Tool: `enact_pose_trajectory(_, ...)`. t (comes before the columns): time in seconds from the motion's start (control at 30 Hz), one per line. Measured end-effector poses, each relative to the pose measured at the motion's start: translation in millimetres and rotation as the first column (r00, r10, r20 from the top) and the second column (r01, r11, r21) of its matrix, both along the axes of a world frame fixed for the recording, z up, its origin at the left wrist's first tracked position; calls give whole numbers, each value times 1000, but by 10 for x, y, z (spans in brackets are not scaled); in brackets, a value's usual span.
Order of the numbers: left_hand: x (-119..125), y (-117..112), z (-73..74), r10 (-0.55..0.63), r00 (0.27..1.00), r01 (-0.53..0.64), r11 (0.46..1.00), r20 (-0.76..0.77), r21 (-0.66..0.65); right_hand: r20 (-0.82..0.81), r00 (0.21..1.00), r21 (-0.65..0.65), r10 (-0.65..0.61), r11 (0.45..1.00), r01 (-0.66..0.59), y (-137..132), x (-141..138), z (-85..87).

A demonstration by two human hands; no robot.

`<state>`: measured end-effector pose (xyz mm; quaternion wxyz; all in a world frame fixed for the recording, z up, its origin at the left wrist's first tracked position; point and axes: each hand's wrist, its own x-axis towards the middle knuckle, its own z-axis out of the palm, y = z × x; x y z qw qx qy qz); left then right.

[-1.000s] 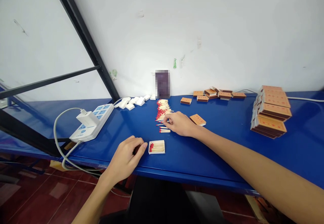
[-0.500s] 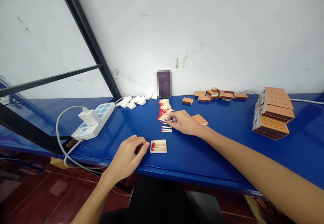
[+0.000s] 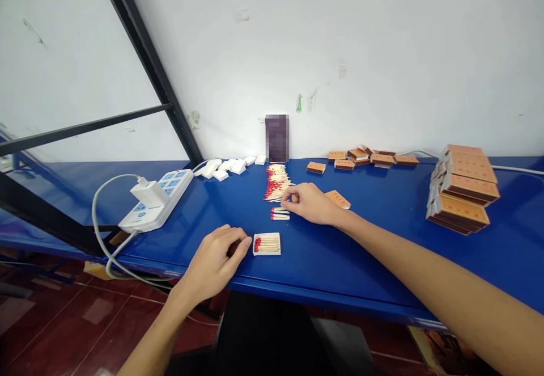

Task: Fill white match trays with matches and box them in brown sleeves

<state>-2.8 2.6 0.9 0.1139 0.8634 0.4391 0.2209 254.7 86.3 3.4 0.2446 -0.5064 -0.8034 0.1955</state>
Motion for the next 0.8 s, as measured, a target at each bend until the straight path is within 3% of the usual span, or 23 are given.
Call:
enact_pose_trajectory(0.17,2,2,-7,5,1000,-5,1000,13,-8,35,997,36,-62,998,60,54,0,-41)
enact_pose_trajectory(0.37,0,-1,-6,-1,1000,1,1000,14,-5,73,997,48,19,999,-23,64,-25,-69)
enact_pose_trajectory(0.53,7,-1,-8,3,1000,-3,1000,7,6,47,998,76,-31,997,28,83,-36,-69)
enact_pose_trajectory(0.8,11,-2,-6,9,1000,-9,1000,-11,20,106,994,80,5,997,-13,86,-106,-54)
